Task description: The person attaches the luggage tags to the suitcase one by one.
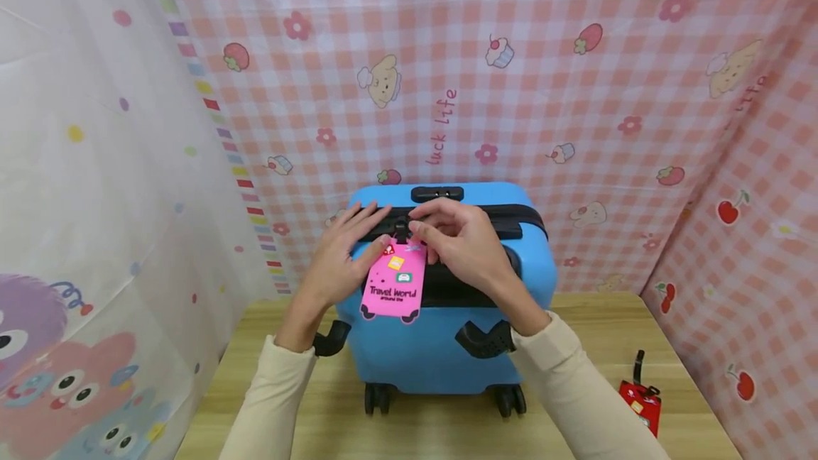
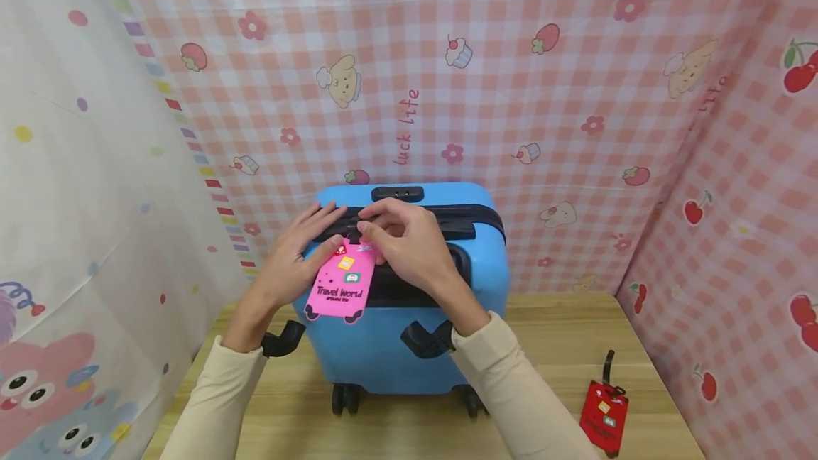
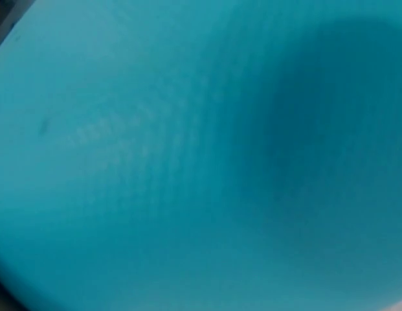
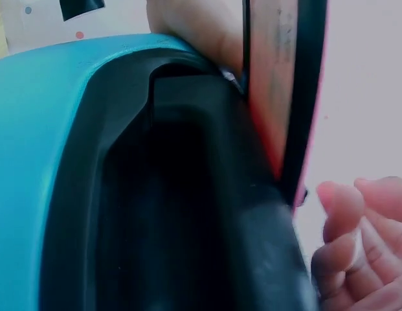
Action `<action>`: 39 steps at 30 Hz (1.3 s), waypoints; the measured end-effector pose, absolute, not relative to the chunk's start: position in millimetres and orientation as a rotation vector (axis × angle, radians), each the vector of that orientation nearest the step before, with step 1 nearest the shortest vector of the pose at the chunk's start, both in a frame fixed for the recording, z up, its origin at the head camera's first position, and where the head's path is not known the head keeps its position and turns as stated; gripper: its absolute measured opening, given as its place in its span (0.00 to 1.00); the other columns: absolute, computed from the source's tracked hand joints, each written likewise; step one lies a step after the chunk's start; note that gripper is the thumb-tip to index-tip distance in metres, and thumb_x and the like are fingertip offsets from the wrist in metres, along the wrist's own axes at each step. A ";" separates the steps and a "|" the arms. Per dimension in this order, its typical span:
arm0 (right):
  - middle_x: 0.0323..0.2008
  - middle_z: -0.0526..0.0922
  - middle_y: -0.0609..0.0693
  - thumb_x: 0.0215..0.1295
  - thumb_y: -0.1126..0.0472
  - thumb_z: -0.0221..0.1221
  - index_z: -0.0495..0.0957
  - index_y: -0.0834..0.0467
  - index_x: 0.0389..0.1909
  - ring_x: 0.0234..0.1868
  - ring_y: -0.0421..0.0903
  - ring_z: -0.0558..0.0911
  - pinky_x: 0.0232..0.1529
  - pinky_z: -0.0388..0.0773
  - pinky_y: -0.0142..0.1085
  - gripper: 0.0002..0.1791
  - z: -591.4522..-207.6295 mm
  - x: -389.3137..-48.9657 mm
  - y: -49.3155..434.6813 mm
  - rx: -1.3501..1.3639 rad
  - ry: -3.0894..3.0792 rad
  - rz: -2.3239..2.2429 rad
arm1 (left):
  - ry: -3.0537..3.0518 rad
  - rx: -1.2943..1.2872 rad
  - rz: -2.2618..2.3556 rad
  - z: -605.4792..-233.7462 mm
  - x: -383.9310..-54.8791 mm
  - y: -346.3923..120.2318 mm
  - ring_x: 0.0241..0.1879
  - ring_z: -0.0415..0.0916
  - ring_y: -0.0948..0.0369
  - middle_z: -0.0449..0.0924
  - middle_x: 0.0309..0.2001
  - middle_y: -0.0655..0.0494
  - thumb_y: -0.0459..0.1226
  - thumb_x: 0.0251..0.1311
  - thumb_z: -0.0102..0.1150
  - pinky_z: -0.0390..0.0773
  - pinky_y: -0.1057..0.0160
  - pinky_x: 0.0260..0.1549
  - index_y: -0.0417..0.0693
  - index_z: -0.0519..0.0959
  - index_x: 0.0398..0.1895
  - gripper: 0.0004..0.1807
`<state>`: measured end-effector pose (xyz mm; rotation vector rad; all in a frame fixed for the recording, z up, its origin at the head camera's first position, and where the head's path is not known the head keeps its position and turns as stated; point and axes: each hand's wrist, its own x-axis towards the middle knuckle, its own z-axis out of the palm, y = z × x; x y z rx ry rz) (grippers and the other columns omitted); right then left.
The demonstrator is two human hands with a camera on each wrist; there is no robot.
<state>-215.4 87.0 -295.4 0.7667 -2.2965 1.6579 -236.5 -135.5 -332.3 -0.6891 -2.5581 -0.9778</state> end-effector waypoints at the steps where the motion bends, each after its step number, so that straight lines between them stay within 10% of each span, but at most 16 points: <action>1: 0.31 0.84 0.54 0.70 0.61 0.60 0.80 0.61 0.49 0.21 0.49 0.78 0.26 0.77 0.38 0.11 -295.6 -213.5 89.7 0.792 -2.260 1.654 | -2.560 -0.680 -0.982 -332.5 -236.2 -135.5 0.78 0.46 0.51 0.59 0.75 0.54 0.54 0.71 0.48 0.46 0.36 0.71 0.62 0.66 0.73 0.29; 39: 0.40 0.84 0.43 0.63 0.79 0.57 0.77 0.72 0.51 0.36 0.36 0.80 0.36 0.73 0.23 0.15 -393.0 -176.9 284.3 0.436 -2.064 1.484 | -2.544 -0.652 -0.968 -334.9 -235.4 -136.1 0.77 0.47 0.53 0.60 0.75 0.57 0.54 0.69 0.49 0.46 0.36 0.71 0.62 0.68 0.72 0.29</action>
